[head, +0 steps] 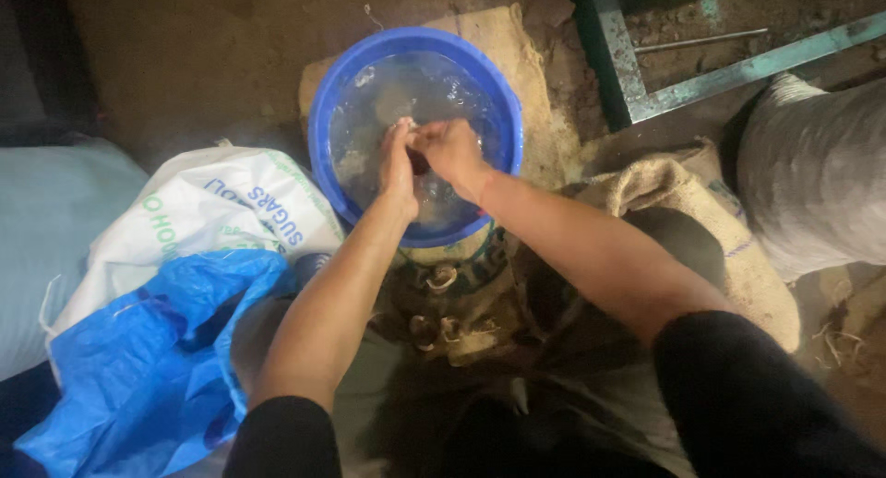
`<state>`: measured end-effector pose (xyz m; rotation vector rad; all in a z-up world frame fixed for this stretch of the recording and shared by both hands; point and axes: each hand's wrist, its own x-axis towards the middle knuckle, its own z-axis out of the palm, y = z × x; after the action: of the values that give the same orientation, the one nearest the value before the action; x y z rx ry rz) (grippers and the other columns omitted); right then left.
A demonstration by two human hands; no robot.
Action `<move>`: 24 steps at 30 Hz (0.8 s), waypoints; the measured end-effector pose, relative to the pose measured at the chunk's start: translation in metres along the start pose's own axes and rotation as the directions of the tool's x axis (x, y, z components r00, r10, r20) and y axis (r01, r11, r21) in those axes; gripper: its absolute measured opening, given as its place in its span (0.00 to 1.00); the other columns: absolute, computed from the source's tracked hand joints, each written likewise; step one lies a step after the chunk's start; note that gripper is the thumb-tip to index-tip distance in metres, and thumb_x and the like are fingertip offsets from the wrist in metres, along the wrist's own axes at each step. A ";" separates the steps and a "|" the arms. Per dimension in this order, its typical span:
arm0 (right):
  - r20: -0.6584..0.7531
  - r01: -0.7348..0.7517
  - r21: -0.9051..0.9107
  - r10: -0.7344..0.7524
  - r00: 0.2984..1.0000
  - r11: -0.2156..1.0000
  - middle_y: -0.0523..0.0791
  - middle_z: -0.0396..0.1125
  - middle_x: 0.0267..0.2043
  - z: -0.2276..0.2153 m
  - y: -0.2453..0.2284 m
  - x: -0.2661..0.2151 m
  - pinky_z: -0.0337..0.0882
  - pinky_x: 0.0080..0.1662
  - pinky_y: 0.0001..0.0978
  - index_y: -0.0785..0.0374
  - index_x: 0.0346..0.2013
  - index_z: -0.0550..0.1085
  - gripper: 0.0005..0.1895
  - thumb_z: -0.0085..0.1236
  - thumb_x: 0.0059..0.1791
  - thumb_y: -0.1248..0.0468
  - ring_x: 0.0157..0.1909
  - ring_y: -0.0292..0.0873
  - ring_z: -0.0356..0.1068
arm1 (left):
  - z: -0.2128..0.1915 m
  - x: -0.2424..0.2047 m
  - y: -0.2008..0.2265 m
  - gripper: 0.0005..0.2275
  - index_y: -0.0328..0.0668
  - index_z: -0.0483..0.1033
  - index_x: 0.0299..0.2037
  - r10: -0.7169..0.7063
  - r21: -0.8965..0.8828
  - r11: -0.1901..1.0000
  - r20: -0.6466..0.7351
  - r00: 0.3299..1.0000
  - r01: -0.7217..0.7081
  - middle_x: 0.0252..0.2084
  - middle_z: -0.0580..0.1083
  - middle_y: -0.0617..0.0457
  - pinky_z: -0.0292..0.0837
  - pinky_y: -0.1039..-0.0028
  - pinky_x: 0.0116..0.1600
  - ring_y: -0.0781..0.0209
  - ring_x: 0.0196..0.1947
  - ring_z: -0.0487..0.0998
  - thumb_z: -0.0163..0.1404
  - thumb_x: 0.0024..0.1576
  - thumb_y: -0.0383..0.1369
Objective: The person washes round brown fruits in a blue basin of water, rubbing them by hand and placing them into a sack.
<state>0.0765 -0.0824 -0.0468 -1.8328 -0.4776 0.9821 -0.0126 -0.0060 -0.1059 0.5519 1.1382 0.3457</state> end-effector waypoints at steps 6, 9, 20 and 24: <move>0.496 0.687 -0.679 -0.529 0.688 0.258 0.52 0.75 0.46 -0.023 -0.022 -0.062 0.43 0.74 0.66 0.67 0.51 0.75 0.17 0.56 0.48 0.70 0.56 0.52 0.73 | 0.007 0.006 0.014 0.21 0.44 0.77 0.48 -0.043 -0.220 0.975 -0.088 0.995 0.023 0.45 0.76 0.49 0.75 0.58 0.45 0.51 0.43 0.78 0.54 0.54 0.51; 0.535 0.632 -0.759 -0.699 0.474 -0.153 0.53 0.72 0.57 -0.025 -0.025 -0.063 0.38 0.73 0.65 0.71 0.56 0.71 0.27 0.57 0.43 0.66 0.65 0.49 0.69 | 0.007 0.002 0.014 0.22 0.44 0.75 0.50 -0.065 -0.288 0.955 0.026 0.998 0.069 0.47 0.76 0.47 0.79 0.59 0.45 0.51 0.41 0.80 0.55 0.55 0.51; 0.611 0.722 -0.678 -0.441 0.657 0.136 0.49 0.65 0.65 -0.030 -0.028 -0.043 0.36 0.73 0.69 0.63 0.60 0.69 0.30 0.59 0.42 0.66 0.71 0.45 0.62 | 0.003 0.006 0.023 0.25 0.51 0.76 0.51 -0.106 -0.070 0.992 -0.052 0.993 0.102 0.50 0.76 0.54 0.65 0.59 0.55 0.55 0.50 0.73 0.48 0.53 0.58; 0.581 0.611 -0.763 -0.641 0.502 -0.213 0.52 0.69 0.64 -0.025 -0.005 -0.038 0.42 0.73 0.63 0.66 0.57 0.70 0.27 0.59 0.43 0.64 0.67 0.45 0.67 | -0.005 0.008 0.020 0.23 0.47 0.77 0.51 -0.085 -0.150 0.984 0.080 0.993 0.097 0.48 0.78 0.52 0.70 0.61 0.54 0.53 0.50 0.76 0.49 0.56 0.55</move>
<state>0.0742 -0.1200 -0.0212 -2.0257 -2.2237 -0.3483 -0.0136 0.0154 -0.1021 0.3728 1.0520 0.3284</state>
